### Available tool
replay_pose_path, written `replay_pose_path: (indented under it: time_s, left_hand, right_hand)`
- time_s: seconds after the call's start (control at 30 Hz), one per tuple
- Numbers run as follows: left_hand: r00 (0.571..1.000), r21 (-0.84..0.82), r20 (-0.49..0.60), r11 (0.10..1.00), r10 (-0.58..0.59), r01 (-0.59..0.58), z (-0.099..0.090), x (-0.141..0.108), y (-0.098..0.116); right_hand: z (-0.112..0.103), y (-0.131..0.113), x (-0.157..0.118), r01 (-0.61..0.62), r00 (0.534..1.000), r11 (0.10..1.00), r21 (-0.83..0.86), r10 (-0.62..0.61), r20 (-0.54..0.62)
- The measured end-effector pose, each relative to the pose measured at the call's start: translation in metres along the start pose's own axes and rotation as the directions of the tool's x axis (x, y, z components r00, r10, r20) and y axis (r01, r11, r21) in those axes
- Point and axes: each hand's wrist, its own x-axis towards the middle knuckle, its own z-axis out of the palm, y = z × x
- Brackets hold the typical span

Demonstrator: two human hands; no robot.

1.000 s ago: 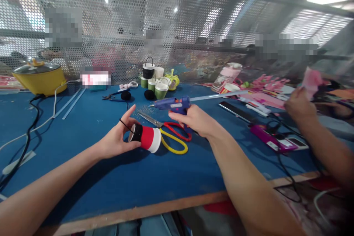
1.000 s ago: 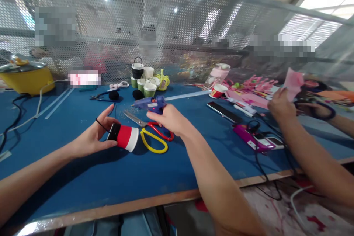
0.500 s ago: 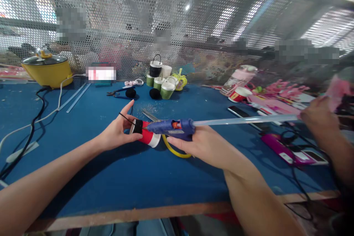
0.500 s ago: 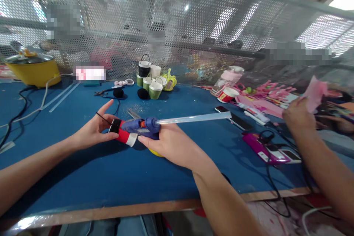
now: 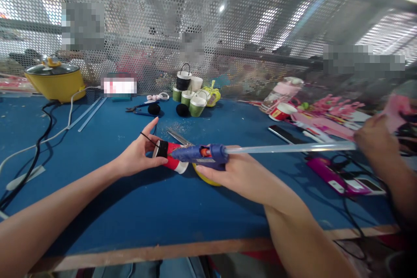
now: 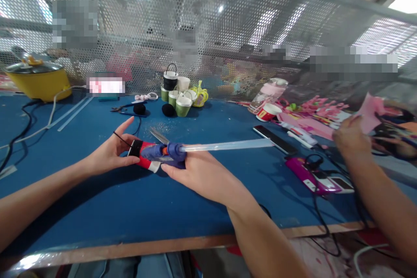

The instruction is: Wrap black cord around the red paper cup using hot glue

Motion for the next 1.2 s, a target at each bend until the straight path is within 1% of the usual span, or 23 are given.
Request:
replay_pose_path:
  time_s: [0.17,0.3,0.43,0.57,0.77,0.83,0.93,1.0,1.2]
  left_hand:
    - [1.000,-0.001,0.019,1.000,0.025,-0.025,0.0002,-0.0007,0.0012]
    - [0.999,-0.006,0.025,1.000,0.029,-0.029,-0.0006,-0.0005,0.0004]
    - [0.998,-0.004,0.033,0.999,0.046,-0.046,-0.0008,-0.0002,0.0006]
    - [0.997,0.009,0.049,0.998,0.054,-0.055,-0.0007,-0.0006,0.0026]
    - [0.993,0.000,0.073,0.996,0.092,-0.092,-0.0007,-0.0010,0.0023]
    - [0.991,0.000,0.084,0.995,0.102,-0.103,-0.0006,-0.0010,0.0018]
    - [0.989,-0.003,0.097,0.994,0.111,-0.111,-0.0007,-0.0009,0.0009]
    - [0.987,-0.004,0.098,0.992,0.124,-0.124,-0.0011,-0.0005,-0.0003]
    - [0.977,0.043,0.125,0.982,0.176,-0.182,-0.0029,0.0008,-0.0048]
  right_hand:
    - [0.0007,0.0019,-0.0006,-0.008,0.998,1.000,-0.022,0.007,-0.066]
    - [0.0005,0.0008,-0.0006,0.018,1.000,1.000,-0.002,-0.018,-0.022]
    - [-0.0002,-0.0007,-0.0005,-0.010,0.999,0.999,-0.037,0.008,-0.052]
    - [-0.0014,-0.0010,-0.0004,-0.015,1.000,1.000,-0.016,0.015,-0.013]
    - [-0.0026,0.0007,0.0023,-0.007,0.997,1.000,-0.004,0.007,-0.074]
    - [-0.0031,0.0003,0.0019,-0.016,0.998,1.000,0.007,0.017,-0.062]
    - [-0.0044,-0.0024,0.0002,-0.069,0.998,0.997,0.029,0.069,0.003]
    - [-0.0054,-0.0044,0.0000,-0.081,0.997,0.996,0.042,0.080,0.017]
    - [-0.0070,-0.0062,0.0026,-0.050,0.997,0.999,0.007,0.051,-0.063]
